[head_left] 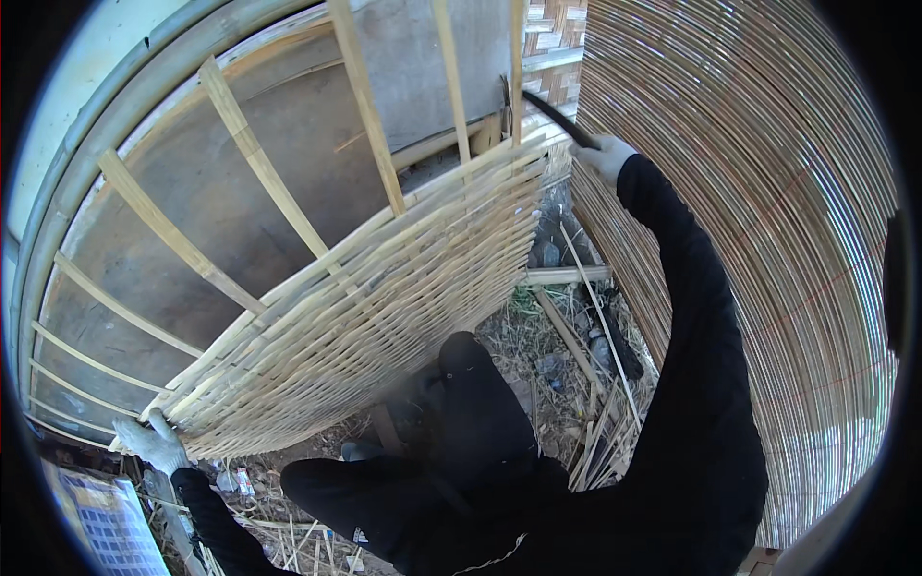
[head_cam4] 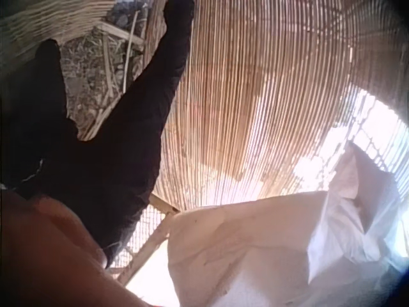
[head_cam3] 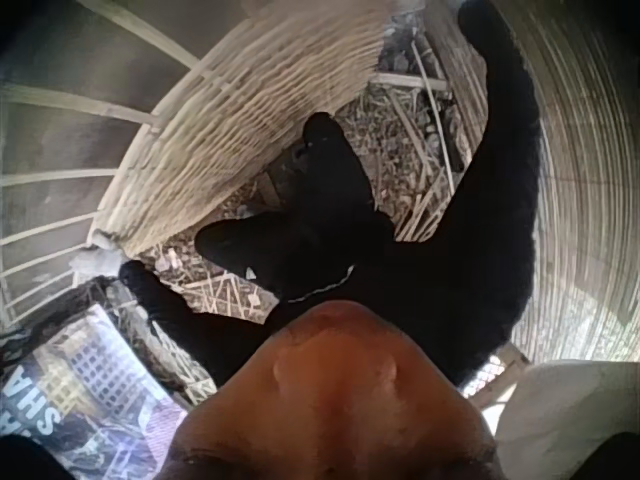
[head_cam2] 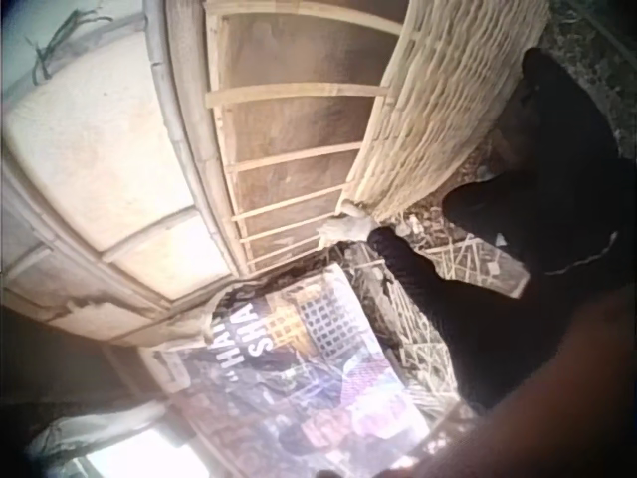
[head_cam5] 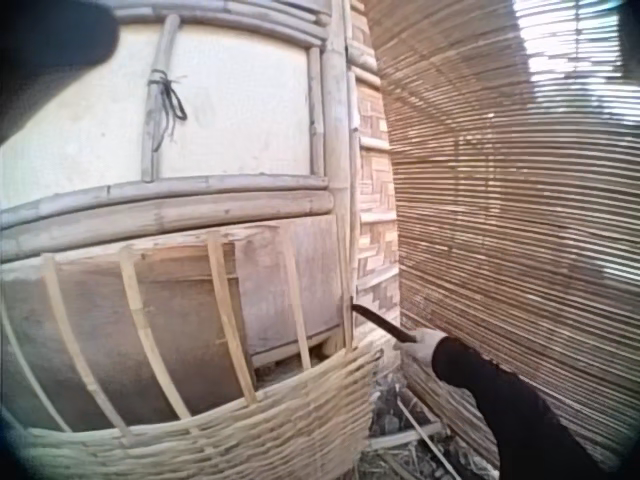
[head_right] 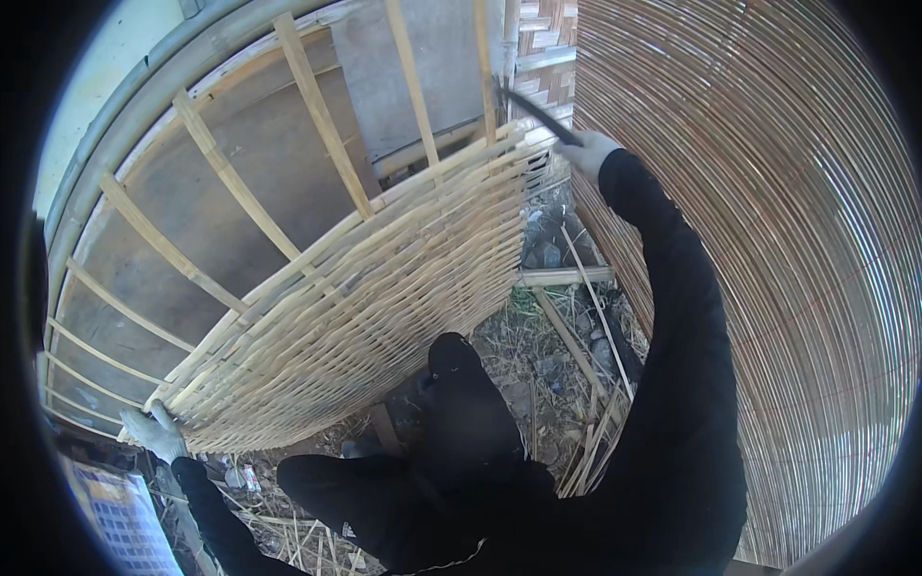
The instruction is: Attaching and trimming bamboo strips to a wooden frame to create a woven panel.
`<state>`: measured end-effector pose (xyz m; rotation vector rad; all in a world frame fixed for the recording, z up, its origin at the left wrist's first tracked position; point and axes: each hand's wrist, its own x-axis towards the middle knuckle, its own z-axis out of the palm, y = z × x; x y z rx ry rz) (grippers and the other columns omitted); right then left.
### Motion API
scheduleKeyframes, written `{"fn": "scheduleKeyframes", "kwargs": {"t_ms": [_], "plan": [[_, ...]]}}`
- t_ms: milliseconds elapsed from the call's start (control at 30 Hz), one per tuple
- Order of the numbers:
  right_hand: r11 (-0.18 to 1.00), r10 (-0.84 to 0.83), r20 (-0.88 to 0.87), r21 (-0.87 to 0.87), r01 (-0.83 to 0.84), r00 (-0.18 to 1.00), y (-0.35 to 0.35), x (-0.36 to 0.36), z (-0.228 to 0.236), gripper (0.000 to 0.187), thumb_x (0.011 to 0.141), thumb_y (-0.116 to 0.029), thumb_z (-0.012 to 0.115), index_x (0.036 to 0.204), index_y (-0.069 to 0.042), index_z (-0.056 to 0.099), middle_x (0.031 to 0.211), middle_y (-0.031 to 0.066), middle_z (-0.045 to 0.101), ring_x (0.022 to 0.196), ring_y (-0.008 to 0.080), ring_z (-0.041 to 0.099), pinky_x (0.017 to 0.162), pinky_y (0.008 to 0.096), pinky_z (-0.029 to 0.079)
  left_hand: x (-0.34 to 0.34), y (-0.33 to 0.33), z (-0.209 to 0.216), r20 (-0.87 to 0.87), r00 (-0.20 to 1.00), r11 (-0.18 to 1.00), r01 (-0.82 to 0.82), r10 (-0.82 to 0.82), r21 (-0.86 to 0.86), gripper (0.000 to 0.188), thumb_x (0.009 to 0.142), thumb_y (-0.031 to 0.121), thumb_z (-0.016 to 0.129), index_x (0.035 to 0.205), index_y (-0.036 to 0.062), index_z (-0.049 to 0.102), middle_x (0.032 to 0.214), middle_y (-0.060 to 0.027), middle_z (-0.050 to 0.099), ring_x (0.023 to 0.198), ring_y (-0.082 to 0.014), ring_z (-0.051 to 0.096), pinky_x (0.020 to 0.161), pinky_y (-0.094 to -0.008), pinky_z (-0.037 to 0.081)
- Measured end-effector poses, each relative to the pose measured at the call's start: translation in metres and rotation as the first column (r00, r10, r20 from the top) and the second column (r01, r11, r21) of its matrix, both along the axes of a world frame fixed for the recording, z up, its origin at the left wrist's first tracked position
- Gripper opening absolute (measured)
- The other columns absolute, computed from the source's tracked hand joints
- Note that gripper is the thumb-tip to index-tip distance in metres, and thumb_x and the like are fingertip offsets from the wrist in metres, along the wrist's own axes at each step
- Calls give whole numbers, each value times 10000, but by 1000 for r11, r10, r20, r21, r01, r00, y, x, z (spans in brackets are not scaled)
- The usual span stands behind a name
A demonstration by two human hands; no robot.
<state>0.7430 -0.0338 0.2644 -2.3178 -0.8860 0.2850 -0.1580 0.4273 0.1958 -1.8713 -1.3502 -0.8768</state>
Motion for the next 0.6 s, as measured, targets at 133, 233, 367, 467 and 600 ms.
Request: {"fn": "scheduleKeyframes", "kwargs": {"t_ms": [133, 233, 367, 467, 600], "plan": [[883, -390, -243, 174, 435, 888, -7, -11, 8, 373, 1017, -364, 667, 1168, -39, 770, 772, 119, 717, 755, 246, 717, 738, 413, 554, 1, -8, 2, 3, 997, 991, -79, 80, -112, 814, 1028, 493, 624, 1523, -132, 467, 1612, -373, 437, 1534, -507, 376, 1296, -564, 269], [967, 141, 65, -224, -123, 988, -20, -29, 14, 394, 1017, -342, 651, 1264, -55, 758, 833, 112, 750, 794, 209, 727, 766, 383, 560, 3, -10, 1, 19, 997, 995, -79, 80, -54, 796, 1021, 482, 638, 1506, -131, 487, 1612, -377, 434, 1533, -510, 375, 1297, -562, 267], [987, -152, -34, 50, 154, 988, -21, -40, 18, 365, 1049, -372, 642, 1144, -39, 757, 799, 72, 689, 761, 189, 654, 750, 399, 522, -2, -7, 5, 41, 999, 998, 3, -1, -56, 779, 997, 456, 661, 1475, -138, 502, 1599, -391, 440, 1522, -523, 386, 1289, -573, 276], [998, 51, -11, -29, -51, 999, -28, -30, 14, 385, 1035, -377, 657, 1167, -22, 727, 817, 124, 690, 837, 238, 684, 814, 422, 535, 0, -9, 3, 51, 998, 999, 27, -25, -34, 758, 967, 443, 671, 1421, -146, 523, 1563, -407, 467, 1500, -539, 411, 1268, -578, 306], [973, 153, 192, -198, -114, 969, -53, 28, -17, 388, 1038, -296, 629, 1232, 32, 706, 1019, 241, 773, 982, 286, 754, 863, 456, 561, 25, -24, 7, 136, 991, 992, 27, -10, -126, 937, 1022, 463, 714, 1654, -90, 297, 1689, -339, 343, 1597, -456, 291, 1325, -520, 203]]}}
